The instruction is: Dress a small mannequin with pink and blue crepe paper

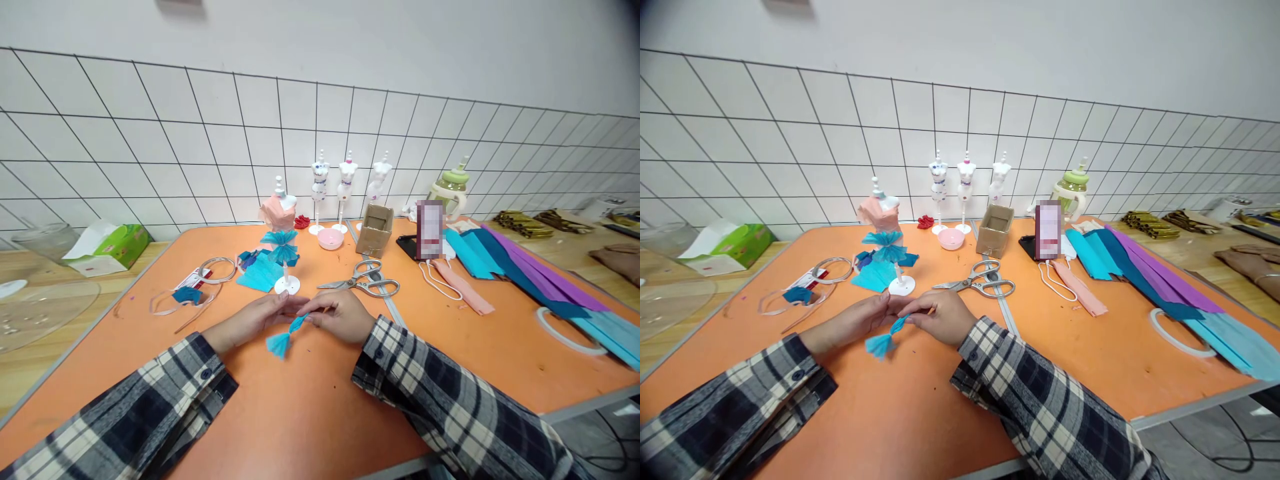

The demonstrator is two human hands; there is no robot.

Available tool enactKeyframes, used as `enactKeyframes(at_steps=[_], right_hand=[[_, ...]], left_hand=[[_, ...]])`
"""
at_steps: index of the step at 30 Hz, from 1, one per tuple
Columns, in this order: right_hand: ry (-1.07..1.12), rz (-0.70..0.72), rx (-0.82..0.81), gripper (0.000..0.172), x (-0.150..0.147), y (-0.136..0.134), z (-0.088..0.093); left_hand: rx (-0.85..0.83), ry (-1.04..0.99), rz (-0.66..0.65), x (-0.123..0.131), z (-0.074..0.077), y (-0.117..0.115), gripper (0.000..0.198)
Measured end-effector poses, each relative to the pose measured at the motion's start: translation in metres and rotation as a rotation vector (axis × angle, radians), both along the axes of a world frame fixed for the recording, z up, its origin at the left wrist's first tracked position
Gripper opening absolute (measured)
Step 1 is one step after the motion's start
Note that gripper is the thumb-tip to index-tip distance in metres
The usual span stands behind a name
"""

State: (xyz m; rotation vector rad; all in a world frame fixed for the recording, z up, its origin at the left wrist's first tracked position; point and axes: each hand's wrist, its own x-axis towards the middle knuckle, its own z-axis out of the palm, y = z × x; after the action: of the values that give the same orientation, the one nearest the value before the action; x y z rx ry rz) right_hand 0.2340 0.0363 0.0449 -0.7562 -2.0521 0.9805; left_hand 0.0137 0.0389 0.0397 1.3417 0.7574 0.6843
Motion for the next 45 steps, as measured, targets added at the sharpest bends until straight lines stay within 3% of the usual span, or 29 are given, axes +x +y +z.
enactKeyframes(at_steps=[4,7,11,13,16,18,20,21,24,27,33,36,39,42,45], right_hand=[[-0.037,-0.033,-0.032,0.014,-0.001,0.000,0.000],[-0.044,-0.066,-0.106,0.016,-0.003,0.000,-0.004],[-0.057,-0.069,-0.093,0.013,-0.007,-0.001,-0.008],[-0.078,-0.034,-0.051,0.013,-0.005,0.001,-0.005],[-0.185,-0.088,0.159,0.017,0.012,0.013,0.003],[-0.326,-0.244,0.305,0.025,0.036,0.027,0.007],[-0.496,-0.426,0.365,0.036,0.064,0.042,0.005],[-0.563,-0.450,0.376,0.045,0.078,0.049,0.002],[-0.714,-0.443,0.259,0.076,0.107,0.063,-0.011],[-0.794,-0.451,0.112,0.087,0.116,0.068,-0.016],[-1.000,-0.344,0.099,0.082,0.111,0.054,0.005],[-1.072,-0.296,0.103,0.065,0.104,0.041,0.012],[-1.021,-0.266,0.139,0.050,0.099,0.037,0.011],[-0.940,-0.283,0.143,0.050,0.099,0.041,0.008],[-0.812,-0.287,0.037,0.047,0.099,0.042,0.012]], left_hand=[[0.045,0.060,-0.047,0.000,0.001,-0.005,0.062],[0.143,0.227,-0.151,0.003,0.005,-0.010,0.051],[0.155,0.276,-0.144,0.007,0.006,-0.011,0.042],[0.106,0.272,-0.157,0.007,0.007,-0.011,0.043],[0.056,0.256,-0.161,0.005,0.007,-0.011,0.046],[0.038,0.251,-0.141,0.004,0.004,-0.012,0.047],[0.035,0.251,-0.095,0.004,0.000,-0.013,0.047],[0.039,0.251,-0.055,0.005,-0.001,-0.013,0.047],[0.031,0.203,0.062,0.008,-0.004,-0.013,0.049],[-0.017,0.130,0.082,0.012,0.000,-0.014,0.053],[-0.007,0.187,0.176,0.014,0.005,-0.015,0.050],[0.016,0.115,0.221,0.012,-0.003,-0.013,0.046],[0.020,0.019,0.245,0.009,-0.013,-0.010,0.040],[0.016,-0.100,0.303,0.008,-0.018,-0.008,0.033],[0.019,-0.259,0.375,0.009,-0.016,-0.009,0.030]])
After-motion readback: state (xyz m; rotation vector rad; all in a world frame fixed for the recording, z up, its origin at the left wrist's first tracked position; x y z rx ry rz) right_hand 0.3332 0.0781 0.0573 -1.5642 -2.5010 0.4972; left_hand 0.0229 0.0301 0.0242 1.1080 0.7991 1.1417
